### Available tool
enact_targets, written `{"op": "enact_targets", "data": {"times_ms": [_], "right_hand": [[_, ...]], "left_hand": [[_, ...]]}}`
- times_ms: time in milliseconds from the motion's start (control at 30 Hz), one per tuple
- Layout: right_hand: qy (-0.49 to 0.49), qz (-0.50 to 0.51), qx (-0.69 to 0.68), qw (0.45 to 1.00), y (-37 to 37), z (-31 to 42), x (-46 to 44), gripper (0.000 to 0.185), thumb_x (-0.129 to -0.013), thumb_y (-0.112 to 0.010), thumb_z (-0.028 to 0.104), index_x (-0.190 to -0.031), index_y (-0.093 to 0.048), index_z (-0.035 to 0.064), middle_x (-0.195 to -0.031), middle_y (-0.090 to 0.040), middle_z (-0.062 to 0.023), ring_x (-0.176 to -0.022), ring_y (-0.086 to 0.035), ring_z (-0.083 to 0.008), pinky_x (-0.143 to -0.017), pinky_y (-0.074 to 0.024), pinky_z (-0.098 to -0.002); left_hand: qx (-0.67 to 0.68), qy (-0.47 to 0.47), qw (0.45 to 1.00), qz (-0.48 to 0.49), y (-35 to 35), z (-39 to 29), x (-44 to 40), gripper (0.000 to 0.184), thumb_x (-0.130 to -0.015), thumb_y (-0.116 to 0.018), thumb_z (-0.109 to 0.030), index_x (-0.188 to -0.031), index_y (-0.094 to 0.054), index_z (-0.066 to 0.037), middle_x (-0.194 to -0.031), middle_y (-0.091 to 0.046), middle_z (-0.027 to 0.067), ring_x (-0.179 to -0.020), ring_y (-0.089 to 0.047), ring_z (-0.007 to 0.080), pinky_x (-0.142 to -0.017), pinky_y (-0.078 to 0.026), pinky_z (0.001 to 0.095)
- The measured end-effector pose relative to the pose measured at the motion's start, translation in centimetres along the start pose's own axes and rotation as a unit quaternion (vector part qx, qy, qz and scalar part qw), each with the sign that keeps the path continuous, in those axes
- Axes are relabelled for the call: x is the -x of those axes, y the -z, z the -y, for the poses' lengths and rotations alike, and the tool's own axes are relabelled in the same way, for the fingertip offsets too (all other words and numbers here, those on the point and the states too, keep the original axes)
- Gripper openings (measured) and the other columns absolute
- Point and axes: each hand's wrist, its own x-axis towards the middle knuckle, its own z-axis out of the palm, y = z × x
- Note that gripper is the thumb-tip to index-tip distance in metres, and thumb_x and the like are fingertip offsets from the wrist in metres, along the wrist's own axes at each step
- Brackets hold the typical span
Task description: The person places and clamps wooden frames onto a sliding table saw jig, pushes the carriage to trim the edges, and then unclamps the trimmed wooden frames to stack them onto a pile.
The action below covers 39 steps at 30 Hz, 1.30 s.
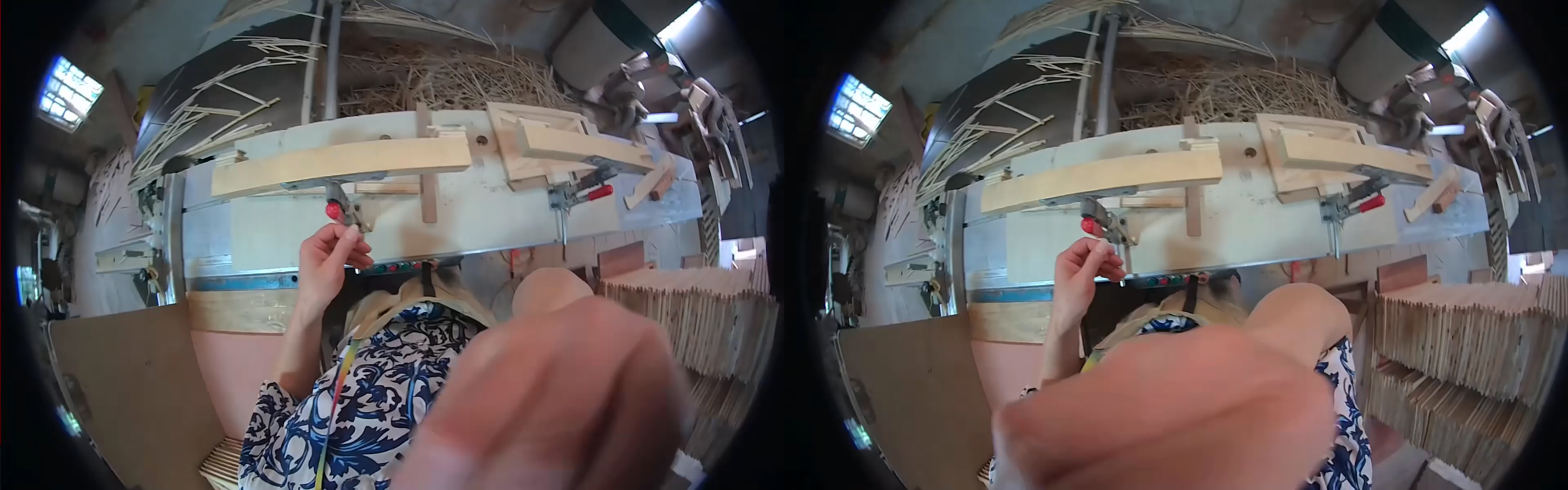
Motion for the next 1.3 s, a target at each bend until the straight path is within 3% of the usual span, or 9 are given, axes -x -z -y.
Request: {"op": "enact_targets", "data": {"times_ms": [367, 533, 633, 767, 933, 1033, 1100, 1167, 1300], "right_hand": [[-0.023, -0.053, 0.142, 0.988, 5.1, 1.7, 3.2, 0.051, -0.101, -0.044, 0.040, -0.108, -0.065, -0.0063, -0.096, -0.068, -0.0237, -0.081, -0.065, -0.0306, -0.070, -0.0541, -0.0411], [-0.018, -0.093, 0.184, 0.978, 11.5, 3.3, 5.9, 0.062, -0.103, -0.039, 0.050, -0.110, -0.065, -0.0051, -0.097, -0.068, -0.0220, -0.082, -0.064, -0.0288, -0.072, -0.0521, -0.0399], [-0.020, -0.125, 0.230, 0.965, 16.5, 4.4, 7.7, 0.068, -0.104, -0.035, 0.057, -0.112, -0.065, -0.0045, -0.097, -0.069, -0.0209, -0.083, -0.063, -0.0277, -0.073, -0.0509, -0.0392], [-0.092, -0.239, 0.342, 0.904, 24.8, 6.9, 13.7, 0.077, -0.106, -0.031, 0.065, -0.114, -0.064, -0.0036, -0.098, -0.069, -0.0195, -0.084, -0.062, -0.0263, -0.075, -0.0493, -0.0383], [-0.311, -0.489, 0.273, 0.768, 32.3, 11.0, 27.2, 0.058, -0.111, -0.032, 0.044, -0.118, -0.064, -0.0034, -0.098, -0.065, -0.0139, -0.085, -0.060, -0.0238, -0.082, -0.0478, -0.0360], [-0.375, -0.526, 0.377, 0.664, 33.9, 14.0, 31.6, 0.044, -0.110, -0.045, 0.034, -0.115, -0.067, -0.0031, -0.096, -0.067, -0.0094, -0.086, -0.061, -0.0167, -0.080, -0.0487, -0.0308], [-0.497, -0.508, 0.416, 0.567, 34.0, 15.7, 31.8, 0.026, -0.105, -0.058, 0.020, -0.112, -0.071, -0.0021, -0.090, -0.068, -0.0040, -0.084, -0.061, -0.0095, -0.076, -0.0490, -0.0260], [-0.477, -0.523, 0.411, 0.575, 35.3, 17.0, 30.7, 0.019, -0.101, -0.066, 0.012, -0.111, -0.072, -0.0018, -0.087, -0.068, -0.0009, -0.082, -0.061, -0.0063, -0.073, -0.0498, -0.0237], [-0.413, -0.385, 0.538, 0.626, 40.4, 16.2, 24.4, 0.020, -0.099, -0.066, 0.012, -0.110, -0.072, -0.0044, -0.089, -0.071, -0.0038, -0.083, -0.063, -0.0090, -0.076, -0.0509, -0.0255]], "left_hand": [[-0.066, 0.019, 0.992, 0.102, -5.3, -3.7, -2.2, 0.019, -0.104, -0.063, -0.016, -0.099, -0.065, 0.002, -0.086, -0.073, 0.0108, -0.072, -0.071, 0.0175, -0.069, -0.059, 0.0284], [-0.163, -0.124, 0.977, 0.063, -11.0, -11.6, -4.9, 0.017, -0.104, -0.060, -0.012, -0.098, -0.065, 0.003, -0.082, -0.070, 0.0105, -0.074, -0.070, 0.0169, -0.070, -0.058, 0.0289], [-0.259, -0.263, 0.927, 0.059, -15.4, -15.5, -11.1, 0.022, -0.105, -0.060, -0.017, -0.095, -0.067, 0.001, -0.079, -0.068, 0.0071, -0.072, -0.068, 0.0155, -0.067, -0.055, 0.0264], [-0.411, -0.228, 0.876, 0.108, -24.3, -14.1, -26.3, 0.025, -0.101, -0.067, -0.024, -0.091, -0.070, -0.001, -0.076, -0.069, 0.0067, -0.070, -0.068, 0.0152, -0.065, -0.053, 0.0286], [-0.674, -0.164, 0.660, 0.287, -31.4, 2.2, -46.0, 0.042, -0.085, -0.078, -0.040, -0.101, -0.071, -0.002, -0.091, -0.073, 0.0183, -0.083, -0.069, 0.0352, -0.074, -0.054, 0.0442], [-0.624, -0.139, 0.667, 0.383, -32.4, 15.1, -54.1, 0.076, -0.085, -0.073, -0.055, -0.133, -0.061, 0.002, -0.128, -0.067, 0.0263, -0.115, -0.065, 0.0386, -0.097, -0.051, 0.0448], [-0.696, -0.071, 0.610, 0.371, -35.3, 15.0, -52.5, 0.068, -0.092, -0.063, -0.059, -0.116, -0.069, 0.004, -0.112, -0.071, 0.0282, -0.107, -0.069, 0.0402, -0.088, -0.054, 0.0504], [-0.646, -0.072, 0.683, 0.333, -34.5, 14.6, -51.9, 0.049, -0.096, -0.064, -0.048, -0.094, -0.071, 0.000, -0.090, -0.073, 0.0212, -0.087, -0.070, 0.0402, -0.077, -0.053, 0.0514], [-0.659, -0.237, 0.667, 0.254, -34.9, 6.1, -47.1, 0.038, -0.096, -0.065, -0.040, -0.091, -0.071, -0.003, -0.083, -0.072, 0.0172, -0.081, -0.069, 0.0404, -0.074, -0.053, 0.0507]]}}
